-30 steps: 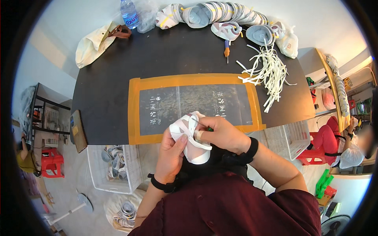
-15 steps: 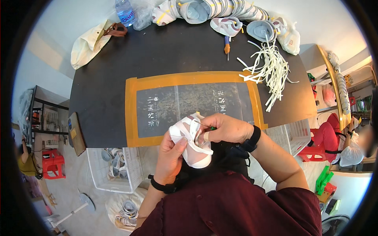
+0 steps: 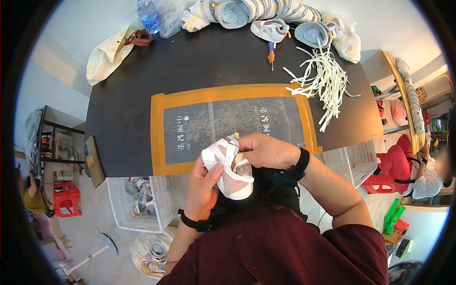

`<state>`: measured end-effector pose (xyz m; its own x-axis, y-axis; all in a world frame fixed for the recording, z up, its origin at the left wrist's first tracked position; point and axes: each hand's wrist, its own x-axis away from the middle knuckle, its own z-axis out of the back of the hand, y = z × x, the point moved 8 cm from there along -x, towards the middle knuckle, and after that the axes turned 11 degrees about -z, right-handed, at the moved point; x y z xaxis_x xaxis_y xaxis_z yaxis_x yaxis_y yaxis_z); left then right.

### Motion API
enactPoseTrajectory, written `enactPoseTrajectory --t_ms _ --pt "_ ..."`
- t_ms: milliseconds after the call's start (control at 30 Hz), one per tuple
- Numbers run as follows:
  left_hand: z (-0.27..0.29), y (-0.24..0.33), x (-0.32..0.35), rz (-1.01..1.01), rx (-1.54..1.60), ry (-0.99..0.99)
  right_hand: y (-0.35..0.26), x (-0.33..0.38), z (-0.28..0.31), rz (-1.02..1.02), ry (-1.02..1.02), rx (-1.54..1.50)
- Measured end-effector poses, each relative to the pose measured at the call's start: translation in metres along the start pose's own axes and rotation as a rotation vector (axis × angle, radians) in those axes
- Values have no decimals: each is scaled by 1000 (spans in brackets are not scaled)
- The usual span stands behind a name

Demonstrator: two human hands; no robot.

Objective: Manually assembling or prepping a white and pink shoe upper/lining component.

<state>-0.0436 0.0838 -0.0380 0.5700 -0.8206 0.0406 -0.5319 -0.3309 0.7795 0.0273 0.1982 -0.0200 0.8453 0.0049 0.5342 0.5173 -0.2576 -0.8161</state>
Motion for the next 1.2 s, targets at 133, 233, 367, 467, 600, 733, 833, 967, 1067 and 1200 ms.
enactPoseTrajectory --t_ms 133,233,367,467,600,733,833,967,1067,1200 --pt "5 -4 0 21 -4 2 -9 4 -6 52 -2 86" --pt "5 -3 0 14 -17 -6 -14 7 -8 130 56 90" --pt "0 0 -1 -16 -21 32 -1 9 -6 161 117 107" --pt "0 -1 0 -34 -49 35 -1 12 -5 242 197 74" --pt "-6 0 1 -45 -82 10 0 14 -7 288 290 112" --pt "-11 5 0 -72 -48 28 -19 28 -8 312 531 286" --pt "-10 6 1 -88 -5 53 -34 47 5 457 808 537" --pt "-5 8 3 -108 19 64 -26 71 52 328 1023 649" --pt "-1 5 4 -102 -33 40 -16 69 49 235 944 628" --pt "-3 8 3 -77 -91 14 -36 60 10 382 628 481"
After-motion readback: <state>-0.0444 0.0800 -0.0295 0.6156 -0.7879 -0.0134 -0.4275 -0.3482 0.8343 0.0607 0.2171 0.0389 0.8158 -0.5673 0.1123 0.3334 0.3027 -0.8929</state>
